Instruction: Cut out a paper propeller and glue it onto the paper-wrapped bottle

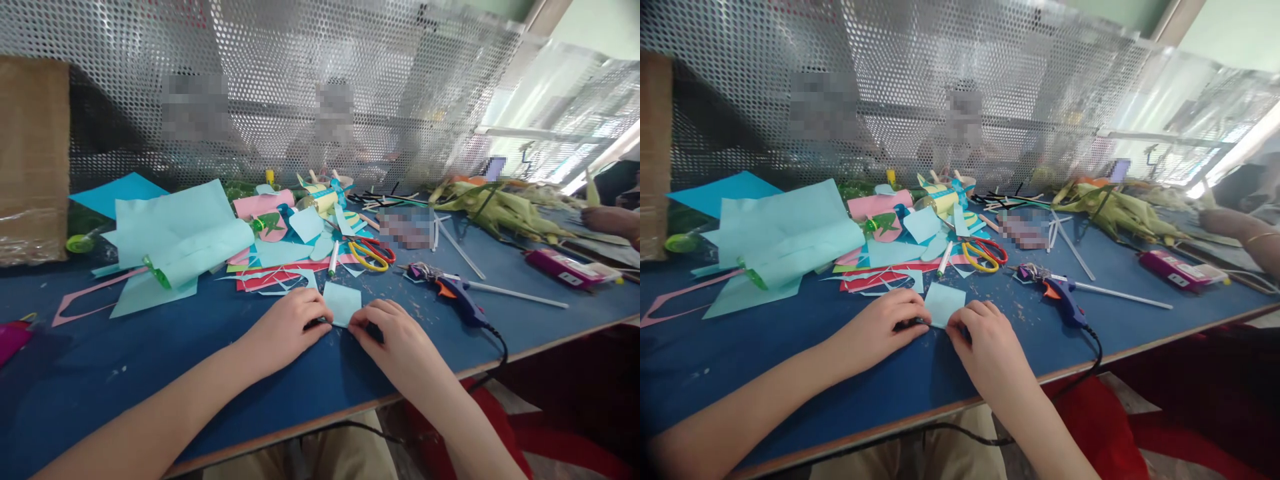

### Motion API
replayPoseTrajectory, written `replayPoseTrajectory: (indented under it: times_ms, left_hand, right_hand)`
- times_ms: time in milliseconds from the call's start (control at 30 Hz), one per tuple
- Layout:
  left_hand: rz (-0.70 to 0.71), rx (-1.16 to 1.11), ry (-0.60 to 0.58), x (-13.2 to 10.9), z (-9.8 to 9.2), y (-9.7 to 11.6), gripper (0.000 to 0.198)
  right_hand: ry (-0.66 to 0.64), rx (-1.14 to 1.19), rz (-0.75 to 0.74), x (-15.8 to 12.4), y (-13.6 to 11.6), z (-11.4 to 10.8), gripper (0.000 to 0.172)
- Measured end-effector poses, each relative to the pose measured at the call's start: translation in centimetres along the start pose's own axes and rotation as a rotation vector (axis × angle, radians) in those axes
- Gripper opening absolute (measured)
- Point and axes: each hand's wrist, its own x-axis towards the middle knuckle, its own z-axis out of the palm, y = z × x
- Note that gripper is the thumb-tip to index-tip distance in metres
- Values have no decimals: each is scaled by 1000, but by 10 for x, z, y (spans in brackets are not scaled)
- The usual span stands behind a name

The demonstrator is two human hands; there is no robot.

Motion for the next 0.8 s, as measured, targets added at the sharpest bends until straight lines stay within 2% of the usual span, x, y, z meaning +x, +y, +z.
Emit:
replayPoseTrajectory:
  times_ms: [200,367,600,800]
  left_hand:
    - [-71,-71,-6,3,-4,-2,9]
    - [-103,-70,-64,2,-7,0,5]
    - [-48,-6,-3,1,-1,2,11]
    - [-7,28,-35,-1,0,1,5]
  right_hand:
    - [0,-80,-14,0,-1,0,10]
    - [-34,-68,-69,0,1,-2,12]
    - [17,-47,-54,-1,0,2,12]
    - [-3,-40,-62,0,1,-1,10]
